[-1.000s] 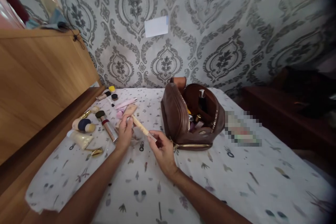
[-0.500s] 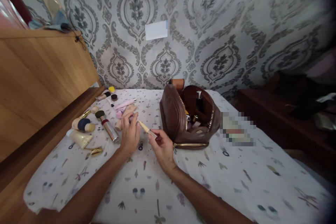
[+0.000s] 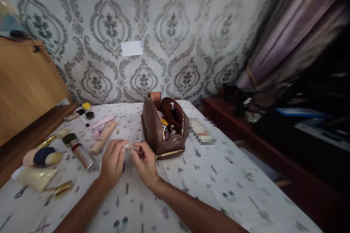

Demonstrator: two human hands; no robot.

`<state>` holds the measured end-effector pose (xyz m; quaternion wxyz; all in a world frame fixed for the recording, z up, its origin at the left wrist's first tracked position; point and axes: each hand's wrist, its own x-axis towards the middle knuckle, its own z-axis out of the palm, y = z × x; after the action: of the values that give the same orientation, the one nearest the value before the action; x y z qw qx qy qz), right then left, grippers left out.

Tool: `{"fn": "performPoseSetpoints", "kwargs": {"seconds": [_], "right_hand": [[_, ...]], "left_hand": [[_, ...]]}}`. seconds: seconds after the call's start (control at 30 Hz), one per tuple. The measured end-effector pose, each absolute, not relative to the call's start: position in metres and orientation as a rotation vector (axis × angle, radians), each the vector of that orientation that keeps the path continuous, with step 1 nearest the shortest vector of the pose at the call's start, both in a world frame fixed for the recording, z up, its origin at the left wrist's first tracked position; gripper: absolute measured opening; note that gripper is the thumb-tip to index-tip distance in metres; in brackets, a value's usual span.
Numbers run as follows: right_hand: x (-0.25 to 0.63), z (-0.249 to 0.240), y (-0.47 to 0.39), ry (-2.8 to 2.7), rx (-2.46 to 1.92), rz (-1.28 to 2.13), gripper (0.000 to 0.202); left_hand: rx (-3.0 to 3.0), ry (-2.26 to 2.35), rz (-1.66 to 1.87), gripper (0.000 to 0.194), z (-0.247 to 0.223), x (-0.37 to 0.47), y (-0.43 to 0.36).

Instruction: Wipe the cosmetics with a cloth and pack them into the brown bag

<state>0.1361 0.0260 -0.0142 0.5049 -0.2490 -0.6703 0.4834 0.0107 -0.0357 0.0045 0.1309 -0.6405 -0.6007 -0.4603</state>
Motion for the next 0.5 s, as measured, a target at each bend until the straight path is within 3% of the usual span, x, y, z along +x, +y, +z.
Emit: {"fn": "performPoseSetpoints", "kwargs": {"seconds": [0.13, 0.37, 0.5], "right_hand": [[0.141, -0.007, 0.025, -1.590, -0.562, 1.158, 0.020], [0.142, -0.003, 0.024, -1.506, -0.561, 1.176, 0.018], [0.142, -0.003, 0.023, -1.524, -0.558, 1.168, 0.019]], "left_hand": [[-1.624, -2.007, -1.529, 0.022, 0.005, 0.006, -0.035], [-1.838, -2.332, -2.007, 0.039, 0.007, 0.014, -0.028], [-1.671, -2.399, -2.398, 0.046, 0.005, 0.023, -0.025]]}}
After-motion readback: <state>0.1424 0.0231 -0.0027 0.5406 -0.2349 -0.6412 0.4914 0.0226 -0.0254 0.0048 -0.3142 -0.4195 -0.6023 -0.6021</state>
